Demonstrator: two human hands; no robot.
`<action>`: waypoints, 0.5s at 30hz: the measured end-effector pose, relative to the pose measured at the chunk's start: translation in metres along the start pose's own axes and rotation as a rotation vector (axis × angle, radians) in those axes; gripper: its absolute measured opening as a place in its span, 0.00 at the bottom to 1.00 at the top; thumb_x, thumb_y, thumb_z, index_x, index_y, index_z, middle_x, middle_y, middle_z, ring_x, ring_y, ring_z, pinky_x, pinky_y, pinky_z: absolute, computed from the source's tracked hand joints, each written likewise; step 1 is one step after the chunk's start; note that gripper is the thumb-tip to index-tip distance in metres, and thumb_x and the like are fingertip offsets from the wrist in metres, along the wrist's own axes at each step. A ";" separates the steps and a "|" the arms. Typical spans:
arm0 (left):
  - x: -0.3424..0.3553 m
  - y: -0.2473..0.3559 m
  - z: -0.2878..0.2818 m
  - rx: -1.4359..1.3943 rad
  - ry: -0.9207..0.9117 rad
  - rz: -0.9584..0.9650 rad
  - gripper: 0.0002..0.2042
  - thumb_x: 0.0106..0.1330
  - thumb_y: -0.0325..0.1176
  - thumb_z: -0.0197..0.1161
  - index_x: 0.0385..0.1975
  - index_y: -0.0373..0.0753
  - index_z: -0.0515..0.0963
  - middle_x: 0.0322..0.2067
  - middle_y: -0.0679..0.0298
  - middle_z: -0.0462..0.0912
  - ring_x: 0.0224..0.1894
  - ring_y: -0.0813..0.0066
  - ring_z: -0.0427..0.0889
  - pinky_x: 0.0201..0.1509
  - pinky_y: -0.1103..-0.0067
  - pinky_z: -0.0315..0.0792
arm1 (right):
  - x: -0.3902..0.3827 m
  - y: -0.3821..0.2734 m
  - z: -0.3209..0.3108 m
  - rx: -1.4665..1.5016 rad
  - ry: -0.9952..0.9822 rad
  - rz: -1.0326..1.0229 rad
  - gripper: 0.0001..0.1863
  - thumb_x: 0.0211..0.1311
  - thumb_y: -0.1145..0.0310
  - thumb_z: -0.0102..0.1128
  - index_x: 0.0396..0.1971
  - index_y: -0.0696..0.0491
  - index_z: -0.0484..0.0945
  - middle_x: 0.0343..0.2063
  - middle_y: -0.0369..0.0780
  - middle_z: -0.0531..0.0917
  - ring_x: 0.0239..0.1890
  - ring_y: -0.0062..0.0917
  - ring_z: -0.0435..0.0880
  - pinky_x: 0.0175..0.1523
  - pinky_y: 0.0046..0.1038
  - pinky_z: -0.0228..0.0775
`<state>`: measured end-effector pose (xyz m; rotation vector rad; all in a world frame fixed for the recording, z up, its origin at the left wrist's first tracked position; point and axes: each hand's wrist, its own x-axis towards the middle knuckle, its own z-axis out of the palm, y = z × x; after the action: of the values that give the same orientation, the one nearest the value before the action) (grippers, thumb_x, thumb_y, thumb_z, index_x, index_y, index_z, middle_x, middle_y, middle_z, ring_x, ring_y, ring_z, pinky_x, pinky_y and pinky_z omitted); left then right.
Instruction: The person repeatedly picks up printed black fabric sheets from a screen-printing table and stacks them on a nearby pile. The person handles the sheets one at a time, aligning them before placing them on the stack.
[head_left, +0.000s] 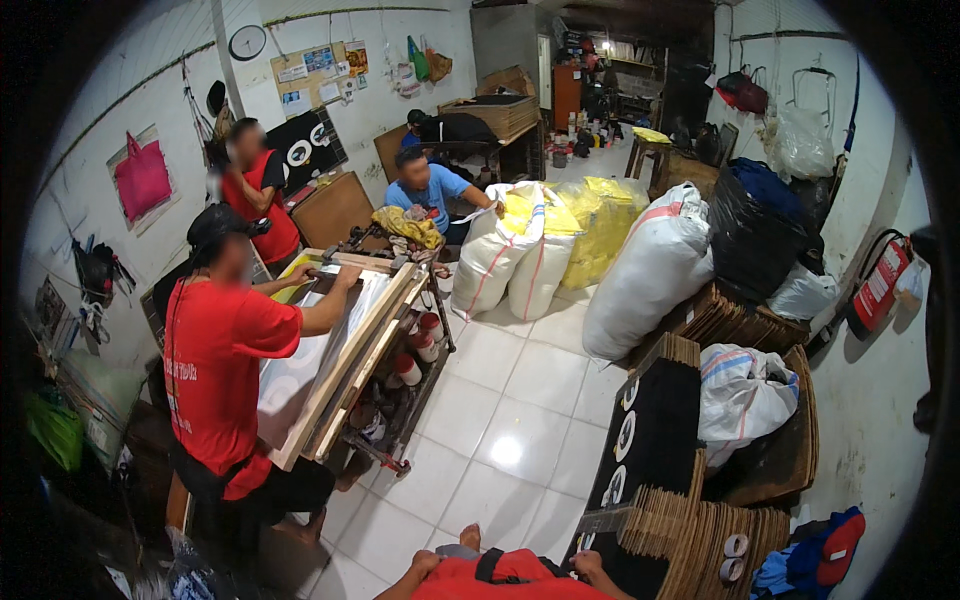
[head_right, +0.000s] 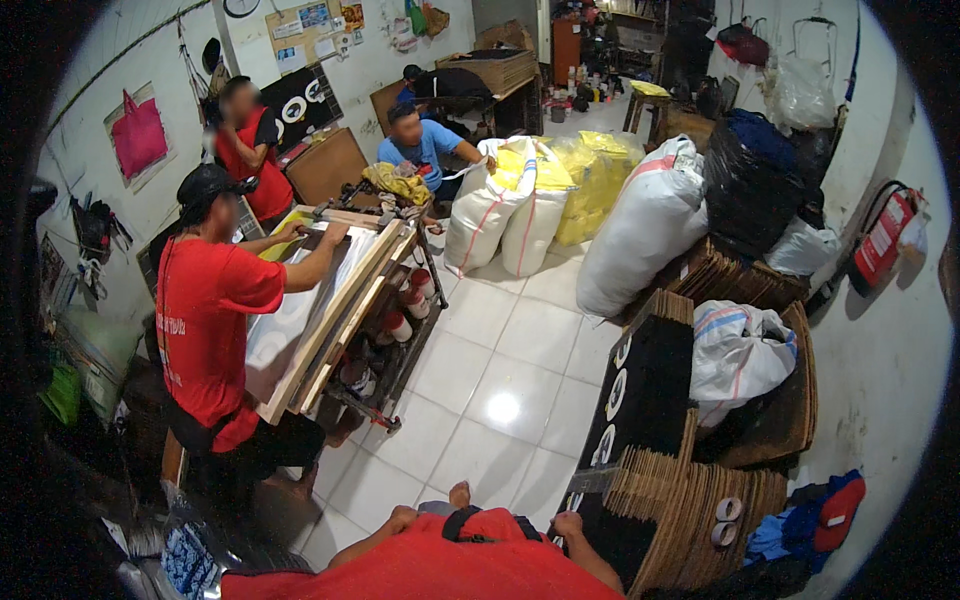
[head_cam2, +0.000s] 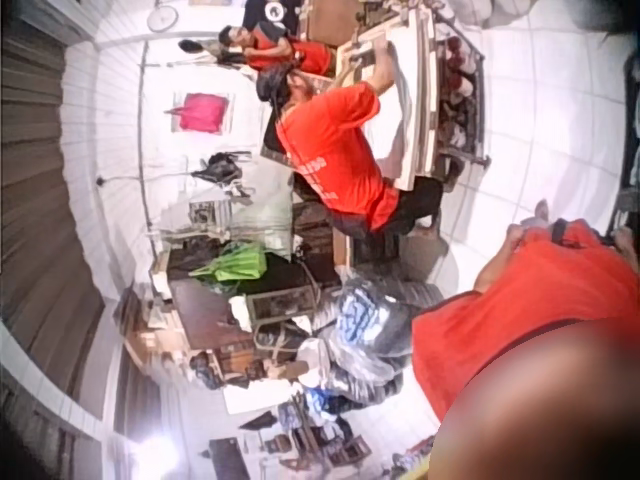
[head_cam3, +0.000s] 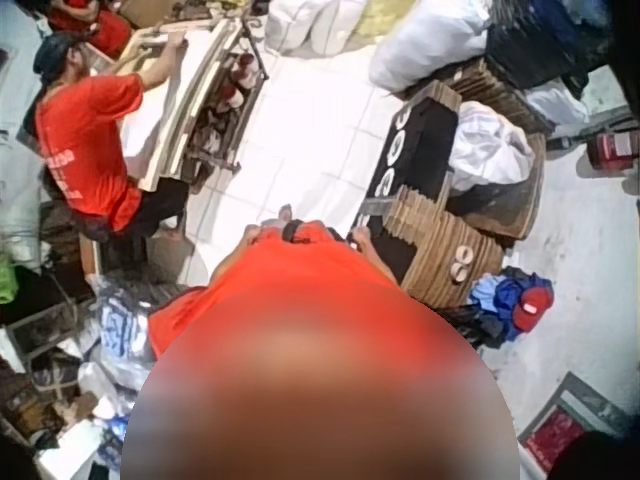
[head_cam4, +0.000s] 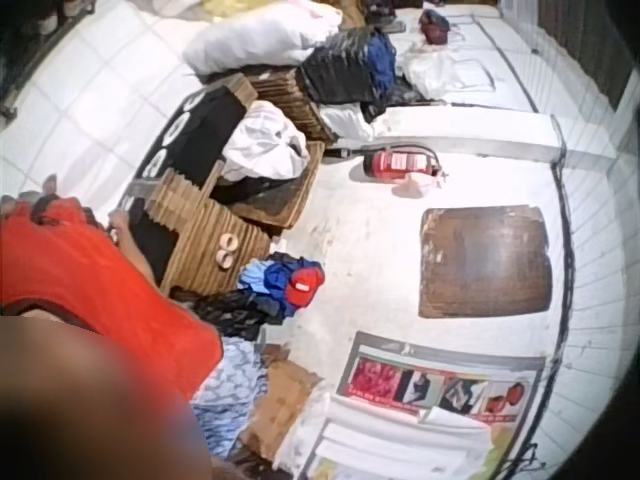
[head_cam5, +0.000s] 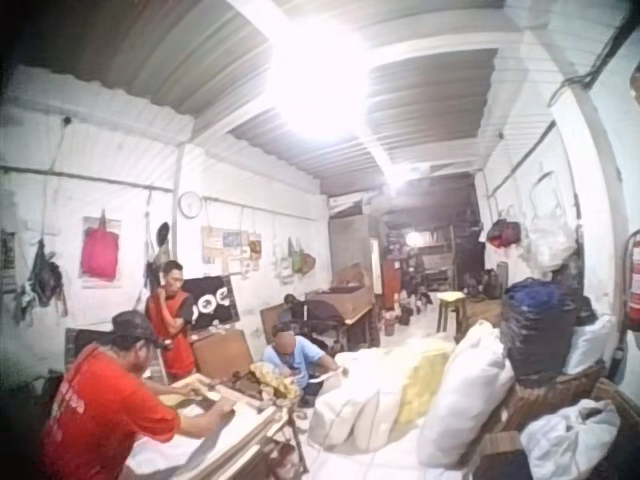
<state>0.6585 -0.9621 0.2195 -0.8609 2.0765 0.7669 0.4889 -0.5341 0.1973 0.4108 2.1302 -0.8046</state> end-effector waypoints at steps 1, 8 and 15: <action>0.003 -0.005 0.004 -0.027 0.011 0.011 0.24 0.49 0.50 0.66 0.31 0.32 0.80 0.35 0.53 0.81 0.36 0.64 0.81 0.39 0.74 0.73 | -0.003 0.001 0.000 0.015 -0.018 -0.046 0.06 0.47 0.72 0.62 0.23 0.60 0.79 0.19 0.41 0.81 0.18 0.23 0.79 0.22 0.26 0.70; -0.006 0.005 -0.002 -0.207 -0.008 -0.158 0.27 0.49 0.53 0.64 0.34 0.31 0.79 0.39 0.51 0.80 0.44 0.62 0.79 0.47 0.73 0.71 | -0.024 -0.009 -0.003 0.222 -0.039 0.190 0.02 0.49 0.77 0.59 0.23 0.60 0.78 0.18 0.42 0.80 0.16 0.25 0.77 0.19 0.29 0.67; -0.016 0.027 -0.022 -0.315 0.010 -0.121 0.24 0.49 0.50 0.65 0.33 0.32 0.80 0.37 0.53 0.81 0.41 0.62 0.80 0.43 0.73 0.72 | -0.043 -0.022 -0.018 0.283 -0.025 0.192 0.04 0.51 0.77 0.57 0.27 0.62 0.76 0.18 0.43 0.79 0.16 0.24 0.76 0.18 0.27 0.65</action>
<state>0.6366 -0.9572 0.2501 -1.1512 1.9196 1.0417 0.4937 -0.5392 0.2478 0.7375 1.9226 -0.9956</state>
